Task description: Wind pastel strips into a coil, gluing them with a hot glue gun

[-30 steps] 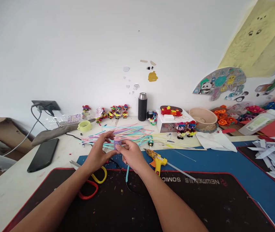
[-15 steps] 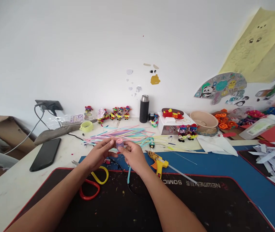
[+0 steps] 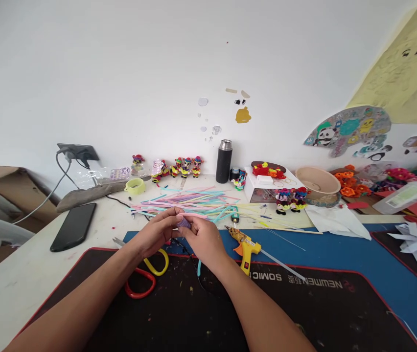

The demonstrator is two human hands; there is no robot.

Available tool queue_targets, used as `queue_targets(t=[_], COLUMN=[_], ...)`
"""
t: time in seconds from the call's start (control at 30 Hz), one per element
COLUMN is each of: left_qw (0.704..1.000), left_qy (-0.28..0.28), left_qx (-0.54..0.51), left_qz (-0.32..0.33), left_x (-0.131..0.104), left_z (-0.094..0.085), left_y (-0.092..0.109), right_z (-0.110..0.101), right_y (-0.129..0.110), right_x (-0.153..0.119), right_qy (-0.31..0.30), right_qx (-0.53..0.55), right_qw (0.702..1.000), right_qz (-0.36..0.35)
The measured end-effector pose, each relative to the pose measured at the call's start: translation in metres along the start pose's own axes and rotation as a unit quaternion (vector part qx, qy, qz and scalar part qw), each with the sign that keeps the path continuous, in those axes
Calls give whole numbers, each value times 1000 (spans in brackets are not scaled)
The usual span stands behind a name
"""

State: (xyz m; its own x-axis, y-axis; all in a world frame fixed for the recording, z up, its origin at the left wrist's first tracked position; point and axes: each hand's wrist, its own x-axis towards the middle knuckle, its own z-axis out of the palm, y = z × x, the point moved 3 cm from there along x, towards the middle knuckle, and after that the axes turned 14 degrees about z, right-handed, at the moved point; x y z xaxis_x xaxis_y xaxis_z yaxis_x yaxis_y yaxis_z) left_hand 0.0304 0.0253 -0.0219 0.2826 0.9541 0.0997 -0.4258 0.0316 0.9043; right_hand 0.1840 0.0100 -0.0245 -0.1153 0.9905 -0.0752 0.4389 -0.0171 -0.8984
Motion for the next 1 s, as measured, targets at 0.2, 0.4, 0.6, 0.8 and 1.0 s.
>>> queue_targets(t=[0.2,0.4,0.6,0.8,1.0], left_qw=[999,999,999,999,999], left_qy=[4,16,25,36,36], left_qx=[-35,-32,-25,-22,-20], left_qz=[-16,-19,-21,-27,-34], left_x=[1,2,3,2,1], left_z=[-3,-6,-6,-4,-4], left_y=[-1,-3,-4,-1,-1], right_z=[-1,-2,0,2,3], right_y=[-1,-4,-5,-2,0], right_x=[0,-2,-3,-2,-3], right_qy=[3,6,-3,-5,-4], right_qx=[1,-16,-37,-40,-23], right_qw=[1000,1000,999,999,1000], right_qz=[-5,-4,-2,-2,-8])
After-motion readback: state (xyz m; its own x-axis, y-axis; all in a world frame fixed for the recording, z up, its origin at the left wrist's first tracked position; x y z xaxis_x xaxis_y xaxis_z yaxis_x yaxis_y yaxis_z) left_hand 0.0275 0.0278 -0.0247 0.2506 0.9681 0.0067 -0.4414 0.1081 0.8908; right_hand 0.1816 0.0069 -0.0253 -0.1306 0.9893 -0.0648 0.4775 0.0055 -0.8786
